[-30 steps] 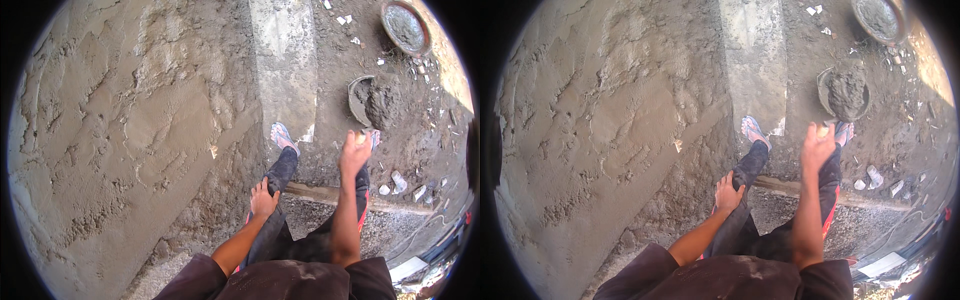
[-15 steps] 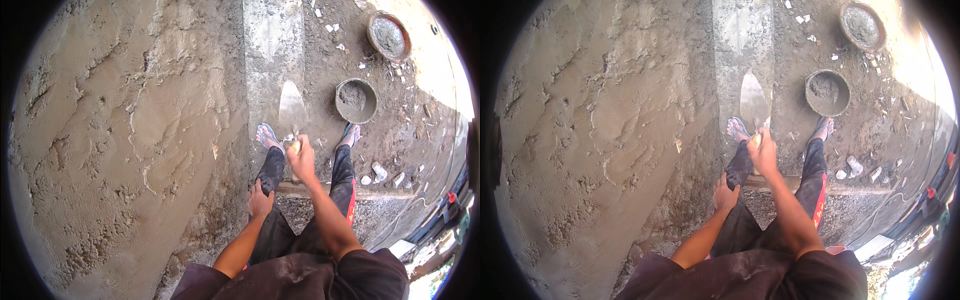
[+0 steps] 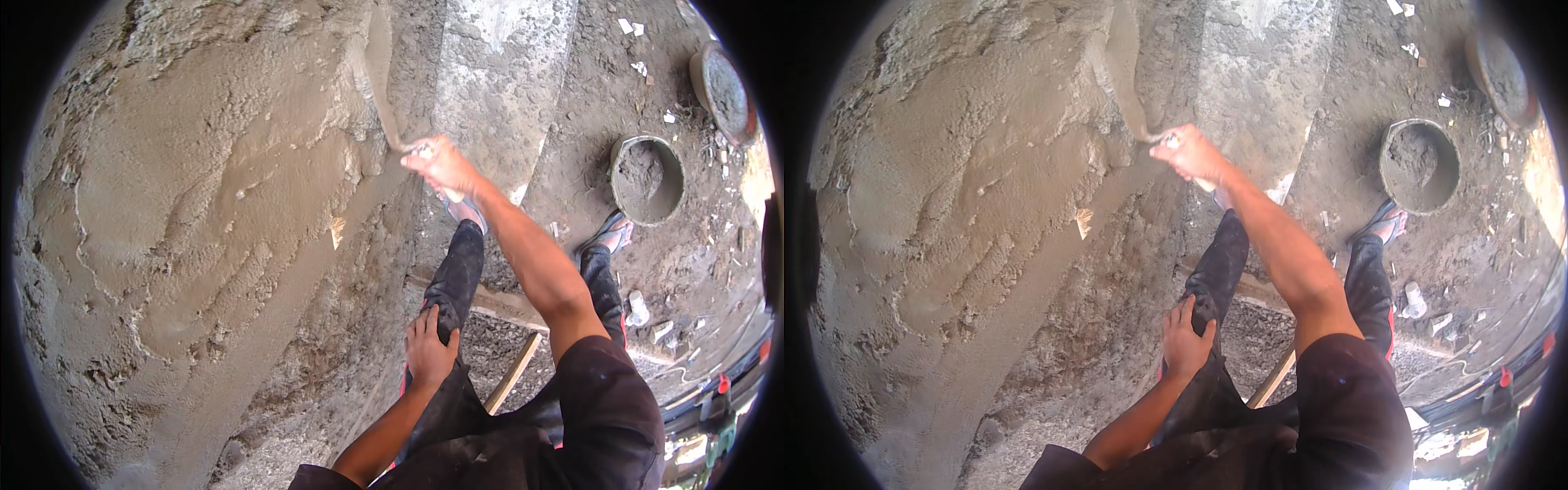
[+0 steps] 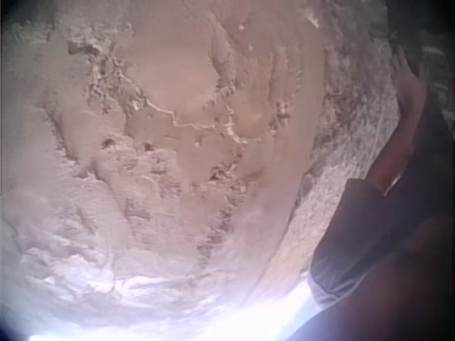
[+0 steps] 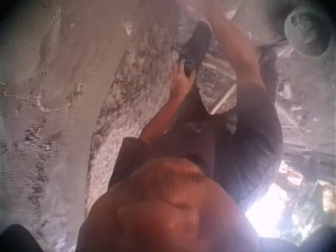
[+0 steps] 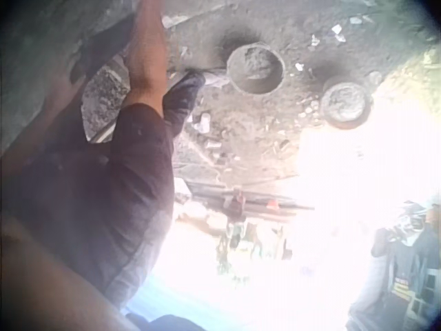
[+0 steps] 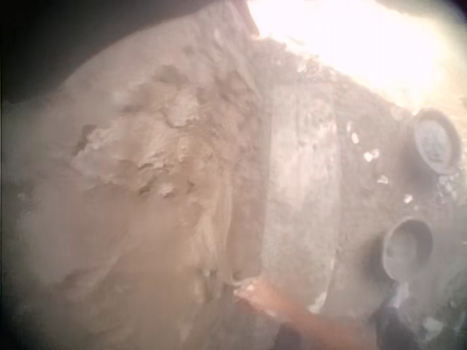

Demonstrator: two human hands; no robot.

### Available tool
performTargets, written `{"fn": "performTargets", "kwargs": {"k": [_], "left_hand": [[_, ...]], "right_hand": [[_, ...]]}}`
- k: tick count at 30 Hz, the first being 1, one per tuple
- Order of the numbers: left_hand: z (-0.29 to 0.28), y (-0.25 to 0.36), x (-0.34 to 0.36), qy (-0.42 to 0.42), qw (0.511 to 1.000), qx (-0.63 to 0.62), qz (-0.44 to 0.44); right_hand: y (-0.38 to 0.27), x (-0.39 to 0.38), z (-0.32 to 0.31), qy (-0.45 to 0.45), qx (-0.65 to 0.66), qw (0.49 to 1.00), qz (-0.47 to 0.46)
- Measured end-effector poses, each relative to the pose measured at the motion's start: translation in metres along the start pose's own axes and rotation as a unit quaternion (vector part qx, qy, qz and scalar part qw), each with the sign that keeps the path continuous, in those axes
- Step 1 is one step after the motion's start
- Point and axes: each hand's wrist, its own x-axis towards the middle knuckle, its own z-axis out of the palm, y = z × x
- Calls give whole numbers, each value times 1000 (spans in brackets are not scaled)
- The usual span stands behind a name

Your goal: The person scoops wet cement from a bucket using a trowel and applies it to a vertical wall surface. They repeatedly smooth and spread the material to create a uniform plaster layer on a specific section of the wall.

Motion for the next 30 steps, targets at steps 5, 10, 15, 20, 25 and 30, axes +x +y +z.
{"fn": "performTargets", "kwargs": {"k": [5,10,15,20,25,30], "left_hand": [[5,11,0,-2,1000,11,14],[12,-13,-4,13,998,-4,55],[14,-21,3,15,998,29,48],[12,-38,-4,-3,997,70,15],[2,-4,11,-19,998,12,52],[-4,-12,7,-4,999,11,38]], "right_hand": [[14,-61,71,-37,72,996,48],[-16,-117,154,3,143,986,84],[-37,-184,207,17,1,993,-115],[-13,-134,159,197,-12,978,-72],[66,-32,70,307,-145,939,-55],[59,-50,99,134,168,968,131]]}}
